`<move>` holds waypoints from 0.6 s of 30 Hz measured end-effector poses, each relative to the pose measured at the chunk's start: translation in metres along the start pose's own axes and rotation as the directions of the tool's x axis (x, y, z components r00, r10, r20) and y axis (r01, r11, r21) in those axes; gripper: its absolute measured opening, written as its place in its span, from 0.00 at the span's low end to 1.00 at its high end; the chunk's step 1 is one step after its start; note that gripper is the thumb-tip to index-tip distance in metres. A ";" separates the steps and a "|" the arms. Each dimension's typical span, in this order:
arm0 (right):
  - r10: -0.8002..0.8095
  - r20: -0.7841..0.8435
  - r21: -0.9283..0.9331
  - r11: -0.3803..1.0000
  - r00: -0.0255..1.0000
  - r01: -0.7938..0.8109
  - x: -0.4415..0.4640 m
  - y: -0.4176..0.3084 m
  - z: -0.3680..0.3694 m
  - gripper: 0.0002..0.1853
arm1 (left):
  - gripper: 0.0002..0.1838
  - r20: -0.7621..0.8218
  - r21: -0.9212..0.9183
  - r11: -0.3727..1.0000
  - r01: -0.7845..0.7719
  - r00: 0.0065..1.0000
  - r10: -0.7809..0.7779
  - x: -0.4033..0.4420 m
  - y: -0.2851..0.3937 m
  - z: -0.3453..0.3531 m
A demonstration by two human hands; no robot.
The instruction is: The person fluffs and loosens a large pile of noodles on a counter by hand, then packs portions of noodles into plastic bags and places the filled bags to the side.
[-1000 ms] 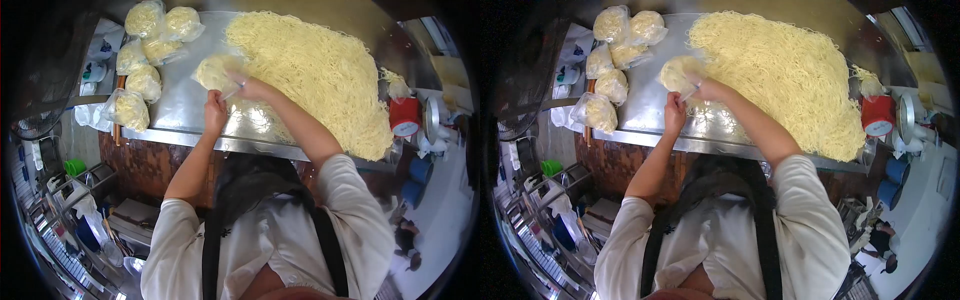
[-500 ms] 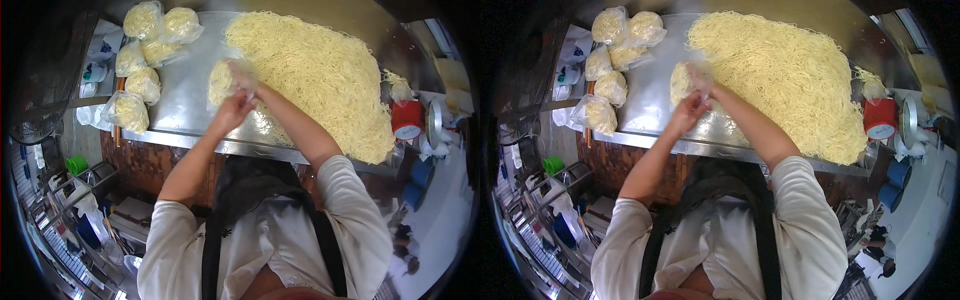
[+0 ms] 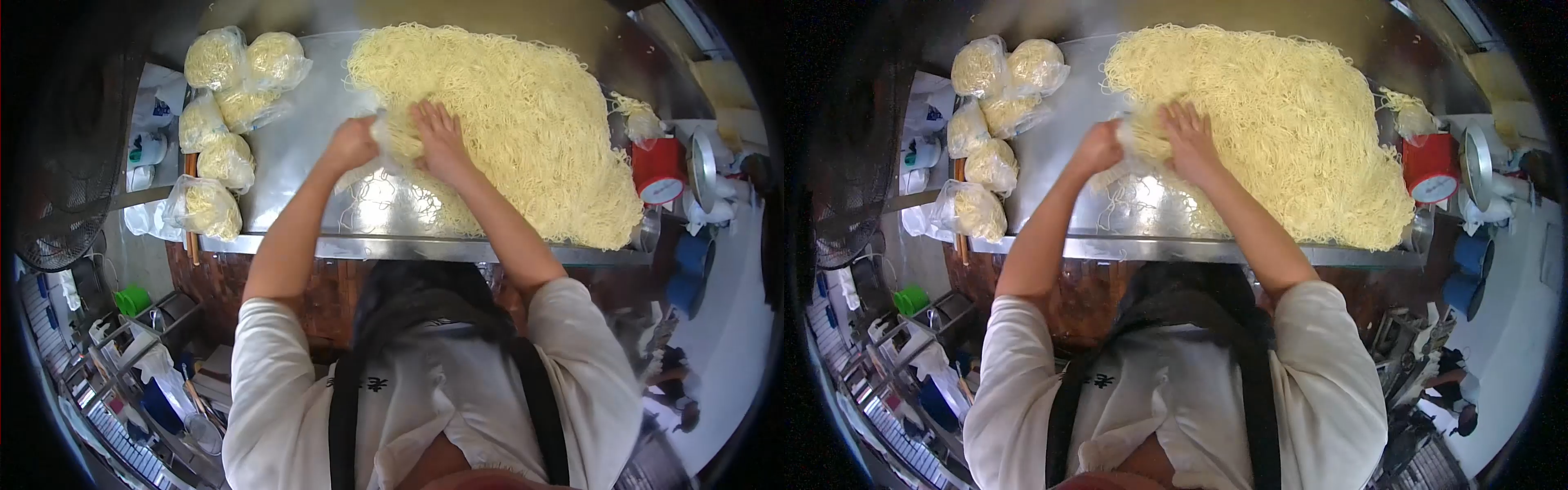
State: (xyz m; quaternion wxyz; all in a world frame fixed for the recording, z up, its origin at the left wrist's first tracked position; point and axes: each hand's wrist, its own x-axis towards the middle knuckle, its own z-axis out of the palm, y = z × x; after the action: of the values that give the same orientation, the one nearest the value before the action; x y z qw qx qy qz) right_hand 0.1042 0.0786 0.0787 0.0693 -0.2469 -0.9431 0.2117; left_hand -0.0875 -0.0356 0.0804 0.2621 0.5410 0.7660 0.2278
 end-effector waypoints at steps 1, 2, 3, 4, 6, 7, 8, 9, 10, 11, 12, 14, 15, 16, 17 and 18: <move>-0.068 -0.020 0.004 0.998 0.998 0.068 0.010 -0.004 0.000 0.41 | 0.23 -0.065 -0.083 0.995 -0.048 0.997 0.043 -0.015 0.010 -0.016; -0.135 -0.051 0.001 0.991 0.990 0.135 0.024 -0.003 -0.003 0.41 | 0.22 -0.136 -0.156 0.982 -0.110 0.987 0.089 -0.027 0.024 -0.036; -0.107 0.006 0.069 0.992 0.994 0.106 0.034 0.001 -0.010 0.39 | 0.22 -0.133 -0.194 0.979 -0.066 0.990 0.041 -0.039 0.040 -0.057; -0.085 0.071 0.136 0.988 0.994 0.075 0.044 0.005 -0.015 0.38 | 0.21 -0.128 -0.235 0.972 -0.018 0.992 -0.013 -0.051 0.054 -0.075; -0.038 0.145 0.257 0.966 0.989 -0.001 0.060 0.024 -0.015 0.34 | 0.20 -0.176 -0.274 0.962 -0.024 0.984 -0.026 -0.071 0.069 -0.100; -0.011 0.152 0.312 0.949 0.988 -0.037 0.065 0.044 -0.012 0.32 | 0.20 -0.205 -0.290 0.957 -0.027 0.978 -0.034 -0.078 0.075 -0.109; 0.009 0.161 0.365 0.929 0.987 -0.069 0.067 0.058 -0.012 0.30 | 0.20 -0.194 -0.263 0.965 -0.005 0.980 -0.048 -0.084 0.079 -0.115; 0.122 0.221 0.412 0.887 0.968 -0.206 0.068 0.056 -0.038 0.25 | 0.21 -0.182 -0.238 0.971 0.020 0.981 -0.064 -0.089 0.083 -0.119; 0.233 0.289 0.448 0.825 0.929 -0.346 0.064 0.054 -0.066 0.21 | 0.21 -0.166 -0.215 0.976 0.045 0.983 -0.082 -0.094 0.085 -0.121; 0.156 0.101 0.370 0.911 0.983 -0.183 0.063 0.081 -0.063 0.22 | 0.21 -0.149 -0.227 0.970 0.084 0.982 -0.120 -0.096 0.082 -0.121; 0.049 -0.082 0.254 0.967 0.995 -0.027 0.064 0.115 -0.063 0.23 | 0.21 -0.134 -0.238 0.964 0.121 0.979 -0.156 -0.098 0.074 -0.119; 0.322 -0.043 0.206 0.929 0.946 -0.307 0.059 0.162 -0.097 0.26 | 0.20 -0.161 -0.330 0.935 0.133 0.968 -0.194 -0.105 0.064 -0.121; 0.240 -0.112 0.173 0.960 0.964 -0.219 0.054 0.214 -0.099 0.27 | 0.19 -0.211 -0.404 0.909 0.101 0.957 -0.200 -0.109 0.058 -0.124; 0.154 -0.178 0.135 0.982 0.972 -0.131 0.052 0.270 -0.097 0.27 | 0.18 -0.261 -0.473 0.879 0.064 0.942 -0.210 -0.112 0.053 -0.127; 0.192 -0.146 0.056 0.981 0.970 -0.186 0.050 0.308 -0.103 0.29 | 0.18 -0.246 -0.433 0.899 0.064 0.951 -0.186 -0.113 0.045 -0.126; 0.240 -0.114 -0.025 0.969 0.964 -0.244 0.047 0.336 -0.103 0.30 | 0.19 -0.240 -0.323 0.939 0.120 0.949 -0.204 -0.114 0.037 -0.117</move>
State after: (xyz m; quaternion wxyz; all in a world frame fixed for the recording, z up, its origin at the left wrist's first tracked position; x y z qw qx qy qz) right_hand 0.2339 0.4045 0.0273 0.0900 -0.3728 -0.9045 0.1863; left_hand -0.1057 -0.1395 0.2097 0.2534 0.3922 0.7926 0.3922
